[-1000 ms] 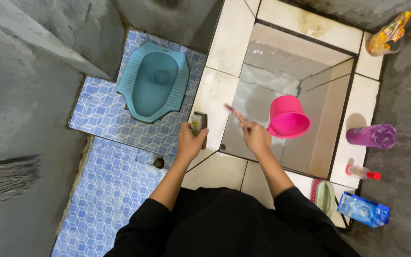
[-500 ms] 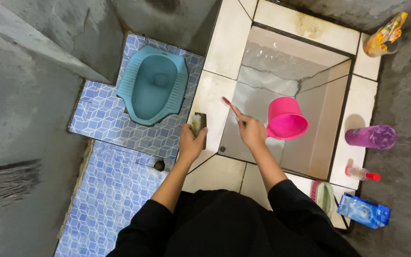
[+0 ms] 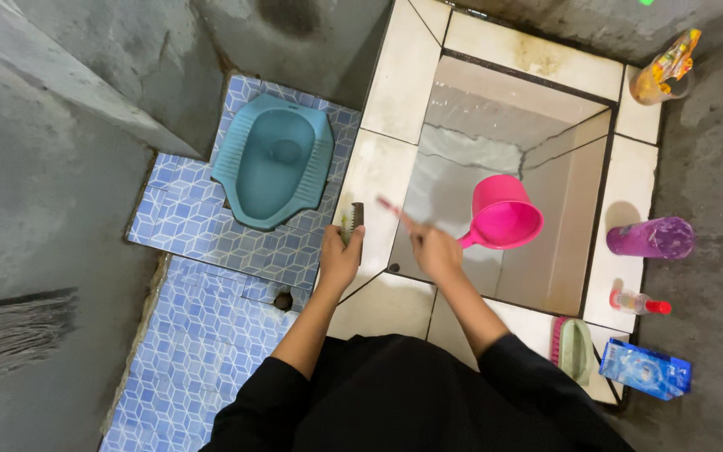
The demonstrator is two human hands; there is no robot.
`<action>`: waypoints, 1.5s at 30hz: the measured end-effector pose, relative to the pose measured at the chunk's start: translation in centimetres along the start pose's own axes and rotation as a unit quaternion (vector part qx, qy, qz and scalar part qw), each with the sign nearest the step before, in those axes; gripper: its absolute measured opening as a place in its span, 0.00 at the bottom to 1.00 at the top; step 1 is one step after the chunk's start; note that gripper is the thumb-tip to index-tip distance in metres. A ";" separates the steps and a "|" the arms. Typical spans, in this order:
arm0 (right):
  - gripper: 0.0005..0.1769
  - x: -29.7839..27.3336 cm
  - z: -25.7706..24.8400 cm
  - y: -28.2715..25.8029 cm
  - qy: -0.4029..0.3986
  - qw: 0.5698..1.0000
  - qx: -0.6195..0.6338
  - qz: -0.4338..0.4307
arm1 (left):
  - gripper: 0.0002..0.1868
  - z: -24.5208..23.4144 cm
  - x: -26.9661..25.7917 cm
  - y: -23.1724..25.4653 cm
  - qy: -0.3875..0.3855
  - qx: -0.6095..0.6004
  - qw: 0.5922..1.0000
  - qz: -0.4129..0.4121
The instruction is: The person cleans a tiled bathroom surface using a pink plastic scoop to pour water, a toothbrush to scrub the grout lines, and a sponge to wipe the tiles. The person repeatedly rinses the tools and scrubs the same area.
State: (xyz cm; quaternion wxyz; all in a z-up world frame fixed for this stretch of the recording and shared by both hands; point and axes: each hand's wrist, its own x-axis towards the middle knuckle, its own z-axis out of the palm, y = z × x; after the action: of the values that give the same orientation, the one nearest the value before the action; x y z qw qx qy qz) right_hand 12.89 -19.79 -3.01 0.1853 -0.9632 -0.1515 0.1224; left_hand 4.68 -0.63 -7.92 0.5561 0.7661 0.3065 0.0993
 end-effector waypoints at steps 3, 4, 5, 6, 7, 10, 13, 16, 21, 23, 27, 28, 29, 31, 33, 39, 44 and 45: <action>0.09 -2.2 -0.3 0.0 -0.046 0.999 0.002 -0.027 | 0.32 0.1 -0.1 -0.6 -0.009 0.008 1.000 -0.004; 0.08 -2.7 -0.4 -0.1 -0.072 0.997 -0.006 -0.024 | 0.32 0.0 -0.1 -0.9 -0.013 0.008 1.000 -0.009; 0.09 -3.5 -0.5 -0.2 -0.085 0.996 0.011 -0.010 | 0.33 -0.2 -0.1 -1.1 -0.016 0.008 1.000 -0.014; 0.09 -4.0 -0.6 -0.1 -0.096 0.995 0.030 0.004 | 0.33 -0.2 -0.1 -1.3 -0.019 0.015 1.000 -0.020; 0.10 -4.7 -0.9 -0.1 -0.108 0.993 0.048 0.019 | 0.34 -0.3 -0.2 -1.4 -0.023 0.021 0.999 -0.026; 0.18 -6.3 -0.8 -0.3 -0.094 0.988 0.099 0.071 | 0.34 -0.6 -0.3 -1.8 -0.020 0.020 1.000 -0.008; 0.14 -7.6 -0.6 -0.8 -0.027 0.999 0.041 -0.010 | 0.34 -0.7 -1.1 -2.0 -0.022 -0.007 1.000 0.012; 0.13 -7.6 -0.4 -1.9 -0.079 0.994 0.037 -0.072 | 0.33 -0.9 -1.6 -1.8 -0.061 -0.078 0.993 -0.059; 0.14 -8.9 0.2 -3.1 -0.075 0.996 0.031 0.041 | 0.32 -1.6 -2.7 -3.0 -0.031 -0.005 0.999 -0.016; 0.13 -9.6 0.6 -3.2 -0.057 0.997 0.032 0.044 | 0.31 -1.8 -2.9 -3.6 -0.030 -0.025 0.999 -0.004; 0.11 -10.1 1.2 -3.4 -0.067 0.995 0.038 -0.061 | 0.33 -2.7 -3.4 -4.2 -0.031 -0.050 0.997 -0.041; 0.10 -10.4 1.4 -3.4 -0.067 0.991 0.043 -0.106 | 0.33 -2.9 -3.5 -4.3 -0.034 -0.048 0.996 -0.060; 0.10 -10.6 1.5 -3.4 -0.056 0.992 0.054 -0.101 | 0.34 -3.2 -3.8 -4.5 -0.036 -0.047 0.995 -0.078; 0.11 -10.9 1.8 -3.4 -0.032 0.992 0.077 -0.090 | 0.34 -3.6 -4.3 -4.8 -0.026 -0.035 0.996 -0.073; 0.11 -10.9 2.0 -3.6 -0.066 0.998 0.020 0.011 | 0.35 -4.1 -4.2 -4.9 -0.014 -0.032 0.997 -0.062; 0.11 -11.8 2.6 -4.1 -0.067 0.996 0.041 -0.050 | 0.36 -4.8 -6.0 -5.3 -0.022 -0.047 0.995 -0.084; 0.09 -12.5 3.0 -4.1 -0.071 0.997 0.029 -0.012 | 0.36 -4.7 -7.6 -5.8 -0.001 -0.019 0.999 -0.030; 0.09 -12.6 3.1 -4.2 -0.084 0.996 0.015 0.032 | 0.36 -4.8 -7.9 -5.9 -0.002 -0.025 0.999 -0.038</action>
State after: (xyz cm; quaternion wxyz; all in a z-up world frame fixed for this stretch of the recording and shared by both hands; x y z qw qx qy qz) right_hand -0.72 -19.30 -1.89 0.1821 -0.9510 -0.1335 0.2113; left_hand -6.09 -0.26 -10.06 0.5790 0.7402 0.3314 0.0840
